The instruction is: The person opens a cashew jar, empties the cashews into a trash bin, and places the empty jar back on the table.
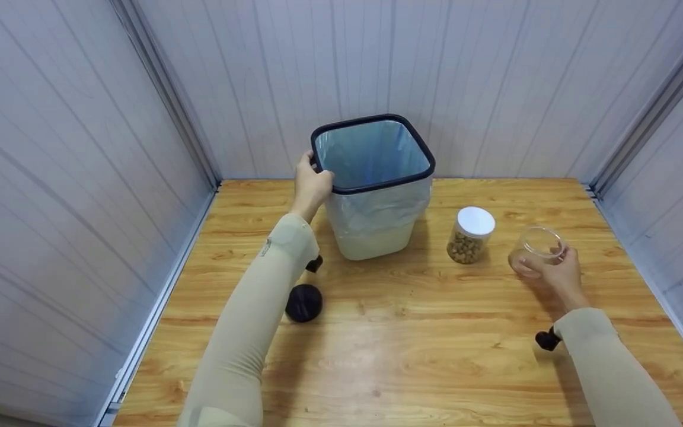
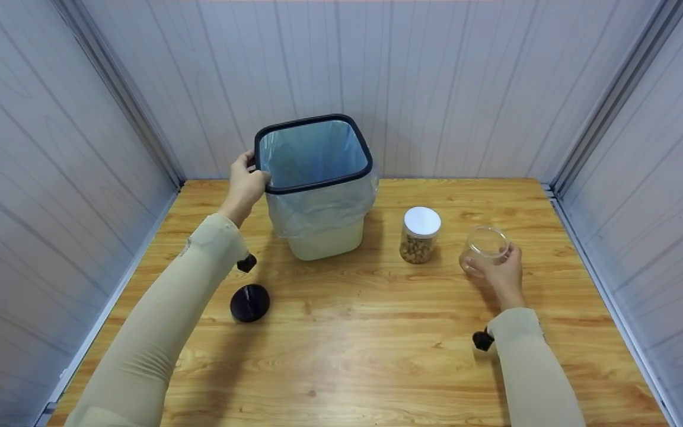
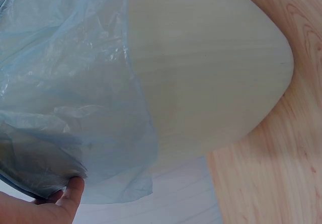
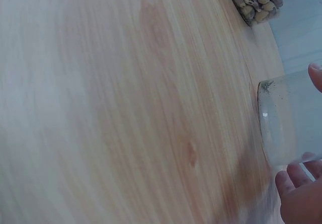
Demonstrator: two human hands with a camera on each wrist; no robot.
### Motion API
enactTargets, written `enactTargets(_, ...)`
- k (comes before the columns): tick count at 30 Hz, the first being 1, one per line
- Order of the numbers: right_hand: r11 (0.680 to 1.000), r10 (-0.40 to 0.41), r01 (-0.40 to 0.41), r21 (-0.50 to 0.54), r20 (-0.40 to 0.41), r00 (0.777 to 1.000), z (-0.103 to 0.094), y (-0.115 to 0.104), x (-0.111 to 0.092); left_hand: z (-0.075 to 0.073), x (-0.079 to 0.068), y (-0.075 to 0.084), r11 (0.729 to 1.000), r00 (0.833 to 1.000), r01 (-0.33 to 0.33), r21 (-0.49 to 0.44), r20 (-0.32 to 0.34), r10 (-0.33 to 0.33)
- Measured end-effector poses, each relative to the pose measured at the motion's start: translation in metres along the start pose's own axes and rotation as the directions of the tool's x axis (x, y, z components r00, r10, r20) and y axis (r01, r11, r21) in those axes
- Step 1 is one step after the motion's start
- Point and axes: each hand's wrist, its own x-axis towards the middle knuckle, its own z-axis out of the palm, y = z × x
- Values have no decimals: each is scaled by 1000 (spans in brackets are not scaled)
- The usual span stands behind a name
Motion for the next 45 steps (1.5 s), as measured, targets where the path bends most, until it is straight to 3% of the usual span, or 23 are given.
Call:
enactTargets(10, 996, -36, 37, 82, -14, 999, -5, -12, 0, 0, 1, 0, 1000, 1000, -6, -14, -13, 6)
enactTargets(31, 997, -80, 82, 16, -68, 994, -16, -27, -3, 0, 0, 1, 1000, 1000, 15, -10, -5, -15)
enactTargets(40, 991, -131, 133, 12, -90, 987, -20, -34, -1, 1, 0, -1, 999, 999, -31, -9, -22, 31)
enactTargets(45, 989, -149, 150, -3, -112, 982, -23, -39, -3, 1, 0, 0, 1000, 1000, -18, -11, -20, 18)
